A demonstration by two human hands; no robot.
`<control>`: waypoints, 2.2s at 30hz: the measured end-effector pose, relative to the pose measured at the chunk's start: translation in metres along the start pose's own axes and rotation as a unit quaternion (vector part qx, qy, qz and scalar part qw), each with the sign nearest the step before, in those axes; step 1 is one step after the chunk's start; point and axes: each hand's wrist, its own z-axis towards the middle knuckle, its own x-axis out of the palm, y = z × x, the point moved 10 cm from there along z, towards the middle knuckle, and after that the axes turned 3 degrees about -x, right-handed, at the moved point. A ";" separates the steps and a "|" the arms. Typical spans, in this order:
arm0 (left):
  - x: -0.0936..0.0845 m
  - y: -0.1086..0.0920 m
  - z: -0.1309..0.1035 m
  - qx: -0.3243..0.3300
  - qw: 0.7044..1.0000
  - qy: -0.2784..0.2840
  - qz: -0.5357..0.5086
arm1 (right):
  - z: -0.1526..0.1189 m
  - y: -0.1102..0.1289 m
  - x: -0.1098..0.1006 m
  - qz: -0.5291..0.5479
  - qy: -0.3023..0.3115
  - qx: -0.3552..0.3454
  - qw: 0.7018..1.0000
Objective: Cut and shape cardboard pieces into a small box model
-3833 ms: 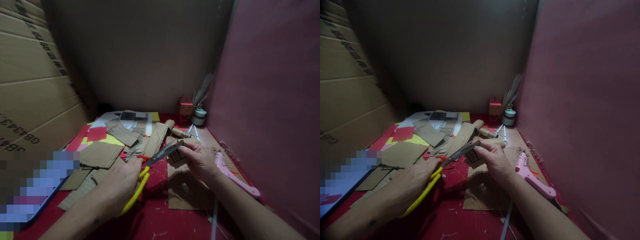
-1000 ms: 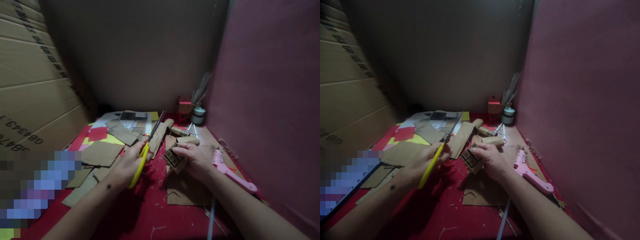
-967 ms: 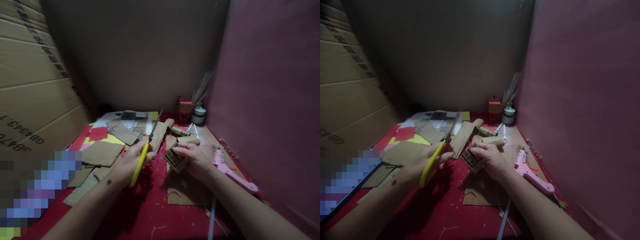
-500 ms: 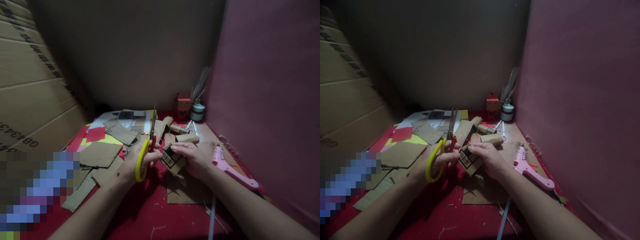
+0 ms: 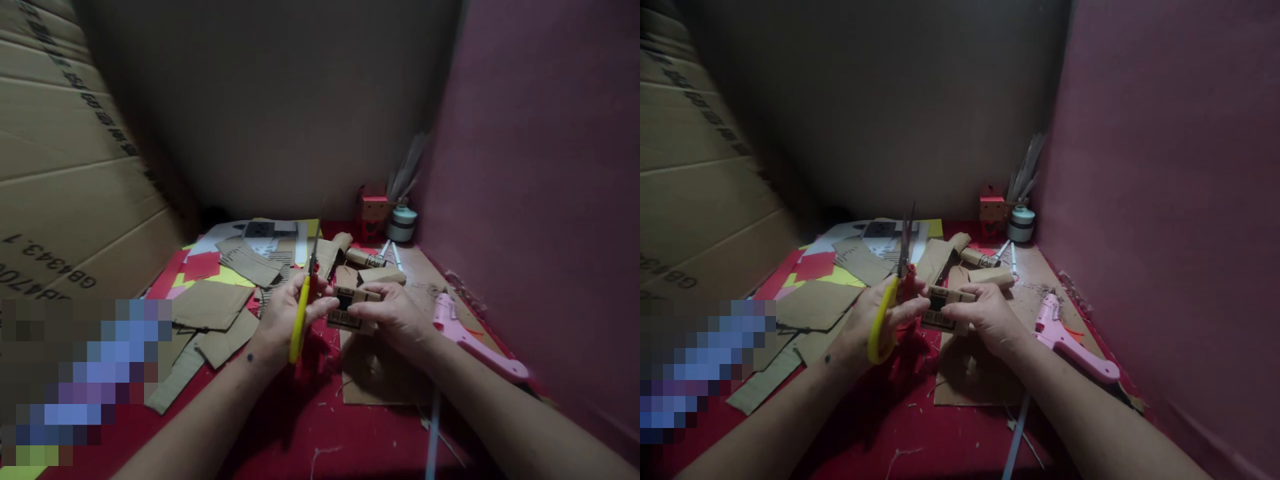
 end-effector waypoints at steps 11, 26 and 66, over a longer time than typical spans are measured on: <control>0.002 0.009 0.003 0.003 1.000 0.026 0.008 | 0.004 0.010 -0.001 0.028 -0.006 -0.065 0.998; 0.003 0.008 0.001 -0.019 0.998 0.013 -0.063 | -0.003 0.007 0.011 -0.053 0.024 -0.021 0.998; -0.009 0.017 0.008 -0.007 0.996 -0.020 -0.092 | 0.001 -0.015 0.011 0.043 0.048 0.060 0.996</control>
